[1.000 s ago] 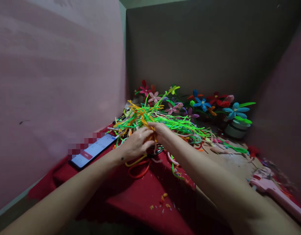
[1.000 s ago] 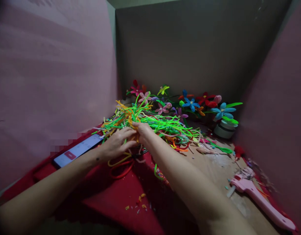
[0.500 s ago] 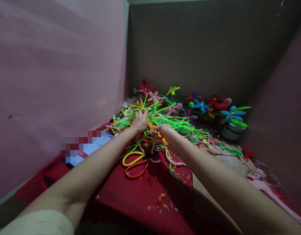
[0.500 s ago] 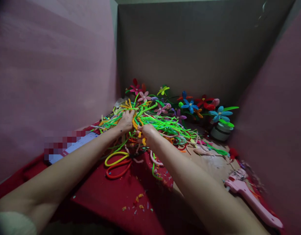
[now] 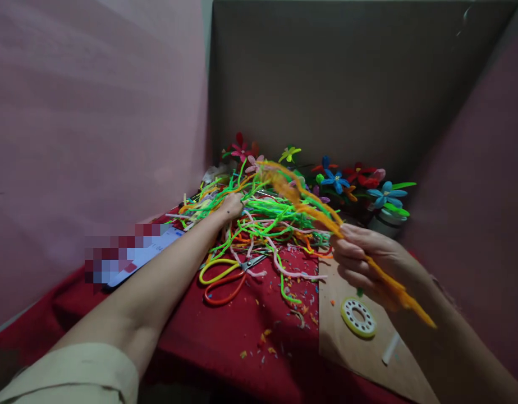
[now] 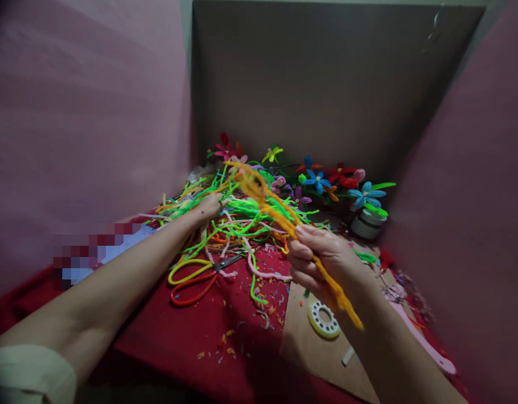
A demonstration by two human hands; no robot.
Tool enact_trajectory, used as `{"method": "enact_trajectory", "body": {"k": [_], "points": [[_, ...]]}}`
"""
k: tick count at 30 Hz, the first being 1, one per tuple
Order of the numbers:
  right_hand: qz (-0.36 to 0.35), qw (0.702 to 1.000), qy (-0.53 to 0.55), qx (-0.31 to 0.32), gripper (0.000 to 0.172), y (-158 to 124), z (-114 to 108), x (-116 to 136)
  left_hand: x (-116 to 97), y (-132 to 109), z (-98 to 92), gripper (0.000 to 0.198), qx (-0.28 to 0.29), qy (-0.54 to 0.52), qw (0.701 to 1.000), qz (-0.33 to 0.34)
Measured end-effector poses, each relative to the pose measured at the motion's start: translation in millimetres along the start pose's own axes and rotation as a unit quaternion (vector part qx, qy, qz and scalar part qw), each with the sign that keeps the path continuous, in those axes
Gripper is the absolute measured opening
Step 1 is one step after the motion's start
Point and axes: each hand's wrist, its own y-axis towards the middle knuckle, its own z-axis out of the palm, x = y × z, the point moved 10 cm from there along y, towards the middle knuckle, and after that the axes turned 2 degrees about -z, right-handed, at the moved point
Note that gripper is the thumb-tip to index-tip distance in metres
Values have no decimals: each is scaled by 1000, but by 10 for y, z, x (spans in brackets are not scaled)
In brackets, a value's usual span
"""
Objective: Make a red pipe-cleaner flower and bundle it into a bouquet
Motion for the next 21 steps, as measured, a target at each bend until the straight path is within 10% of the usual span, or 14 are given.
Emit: {"method": "enact_trajectory", "body": {"k": [5, 14, 17, 21], "points": [[-115, 993, -22, -6, 7, -33, -179, 154, -115, 15, -194, 44, 21, 15, 1000, -15], [-12, 994, -108, -26, 17, 262, -625, -584, -786, -838, -862, 34, -149, 10, 984, 93], [-11, 995, -94, -11, 18, 209, -550, -590, -944, -1036, -507, 28, 25, -160, 980, 114], [-3, 997, -61, 37, 17, 197, -444, -638, -1068, -1196, -130, 27, 170, -413, 892, 64]]}}
